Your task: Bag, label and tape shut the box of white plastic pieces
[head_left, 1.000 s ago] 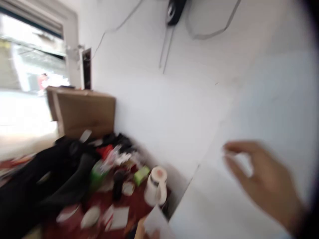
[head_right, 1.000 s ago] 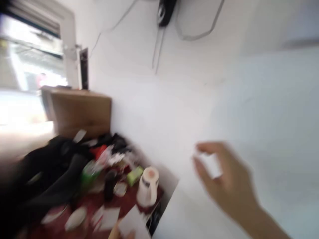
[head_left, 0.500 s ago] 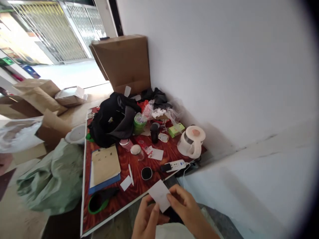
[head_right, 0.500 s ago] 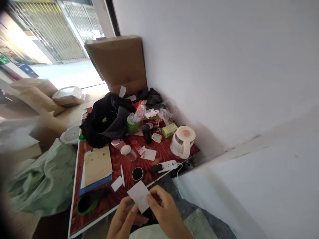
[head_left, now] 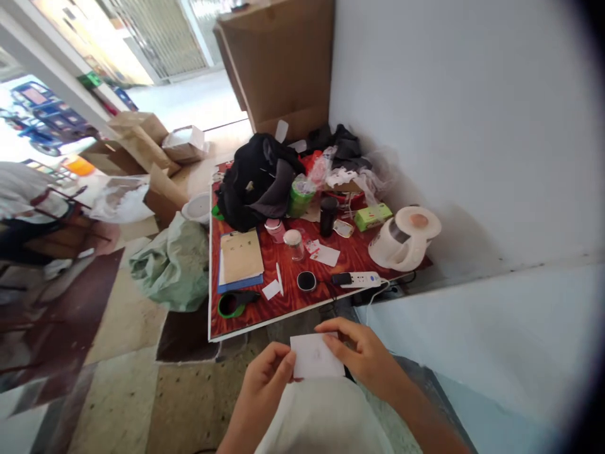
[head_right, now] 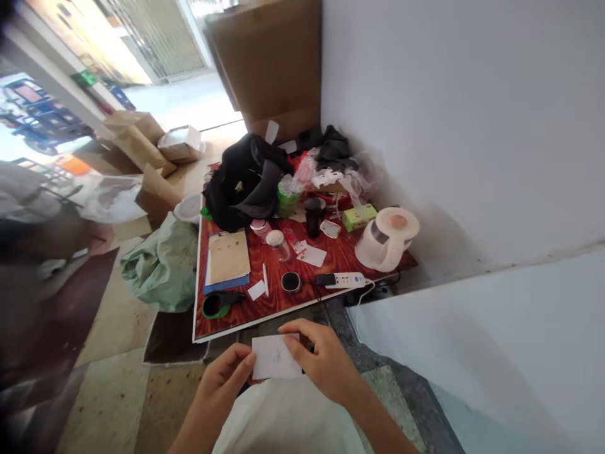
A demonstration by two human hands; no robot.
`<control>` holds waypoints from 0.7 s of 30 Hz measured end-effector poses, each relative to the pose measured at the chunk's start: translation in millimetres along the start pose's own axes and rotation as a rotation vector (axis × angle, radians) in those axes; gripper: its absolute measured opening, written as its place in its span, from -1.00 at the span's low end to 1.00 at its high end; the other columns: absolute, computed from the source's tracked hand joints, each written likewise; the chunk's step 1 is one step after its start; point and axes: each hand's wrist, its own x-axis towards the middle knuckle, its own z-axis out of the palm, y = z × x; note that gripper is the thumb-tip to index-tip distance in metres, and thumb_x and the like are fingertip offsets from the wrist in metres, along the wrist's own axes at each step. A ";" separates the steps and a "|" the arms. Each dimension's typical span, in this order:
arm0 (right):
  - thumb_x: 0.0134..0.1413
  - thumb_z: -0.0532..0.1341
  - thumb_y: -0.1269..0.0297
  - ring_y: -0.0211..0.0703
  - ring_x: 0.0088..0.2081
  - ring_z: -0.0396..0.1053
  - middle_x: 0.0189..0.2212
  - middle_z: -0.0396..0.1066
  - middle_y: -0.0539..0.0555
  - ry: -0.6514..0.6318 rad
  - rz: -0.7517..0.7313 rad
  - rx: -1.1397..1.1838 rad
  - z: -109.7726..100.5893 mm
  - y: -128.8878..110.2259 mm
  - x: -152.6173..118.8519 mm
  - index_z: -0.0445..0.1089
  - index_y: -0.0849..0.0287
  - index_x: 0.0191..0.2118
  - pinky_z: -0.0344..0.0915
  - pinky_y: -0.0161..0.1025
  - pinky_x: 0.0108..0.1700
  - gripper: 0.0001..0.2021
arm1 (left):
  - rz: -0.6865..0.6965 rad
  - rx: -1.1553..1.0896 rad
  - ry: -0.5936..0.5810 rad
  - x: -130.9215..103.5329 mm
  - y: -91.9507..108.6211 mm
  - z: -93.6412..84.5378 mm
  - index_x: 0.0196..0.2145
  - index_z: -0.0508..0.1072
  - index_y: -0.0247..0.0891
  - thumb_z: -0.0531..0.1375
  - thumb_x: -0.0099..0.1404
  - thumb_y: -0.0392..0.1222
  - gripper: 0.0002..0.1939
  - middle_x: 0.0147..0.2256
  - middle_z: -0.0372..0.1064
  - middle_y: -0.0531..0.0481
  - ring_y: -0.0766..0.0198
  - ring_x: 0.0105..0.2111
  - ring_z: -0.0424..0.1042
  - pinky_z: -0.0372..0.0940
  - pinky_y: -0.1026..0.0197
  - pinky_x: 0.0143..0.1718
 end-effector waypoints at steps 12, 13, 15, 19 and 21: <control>0.02 0.30 -0.05 -0.31 -0.43 0.17 -0.47 0.25 -0.03 -0.506 0.070 0.139 265.3 -36.1 45.3 0.41 0.20 -0.17 0.08 -0.33 -0.38 -0.59 | 0.049 -0.380 0.171 -115.1 -100.5 -227.7 -0.47 0.42 -0.32 0.27 0.13 0.25 -0.51 -0.55 0.31 0.04 0.35 -0.50 0.30 0.23 0.31 -0.39; 0.00 0.32 -0.05 -0.30 -0.42 0.18 -0.47 0.25 -0.03 -0.540 0.098 0.161 296.3 -38.3 48.9 0.40 0.20 -0.16 0.08 -0.33 -0.36 -0.58 | 0.036 -0.404 0.232 -128.0 -108.3 -249.6 -0.46 0.43 -0.32 0.28 0.11 0.26 -0.50 -0.54 0.32 0.04 0.35 -0.50 0.30 0.24 0.31 -0.39; -0.04 0.35 -0.04 -0.29 -0.40 0.20 -0.47 0.26 -0.04 -0.596 0.143 0.193 355.1 -43.3 55.5 0.39 0.20 -0.15 0.11 -0.31 -0.33 -0.55 | 0.010 -0.470 0.392 -151.0 -121.6 -290.5 -0.46 0.44 -0.32 0.30 0.04 0.30 -0.46 -0.53 0.33 0.03 0.33 -0.49 0.31 0.28 0.29 -0.38; -0.10 0.37 -0.02 -0.30 -0.42 0.24 -0.47 0.32 -0.03 -0.730 0.199 0.210 451.7 -55.9 72.4 0.36 0.23 -0.25 0.13 -0.31 -0.31 -0.57 | -0.014 -0.537 0.697 -179.8 -139.5 -358.0 -0.49 0.43 -0.29 0.33 -0.06 0.35 -0.43 -0.51 0.35 0.04 0.28 -0.45 0.33 0.35 0.26 -0.38; -0.15 0.38 0.00 -0.31 -0.44 0.24 -0.50 0.32 -0.03 -0.787 0.216 0.163 491.7 -61.5 86.4 0.35 0.24 -0.33 0.13 -0.32 -0.33 -0.59 | -0.033 -0.518 0.784 -186.8 -146.5 -385.2 -0.50 0.42 -0.27 0.33 -0.05 0.33 -0.46 -0.50 0.37 0.04 0.27 -0.44 0.35 0.34 0.28 -0.38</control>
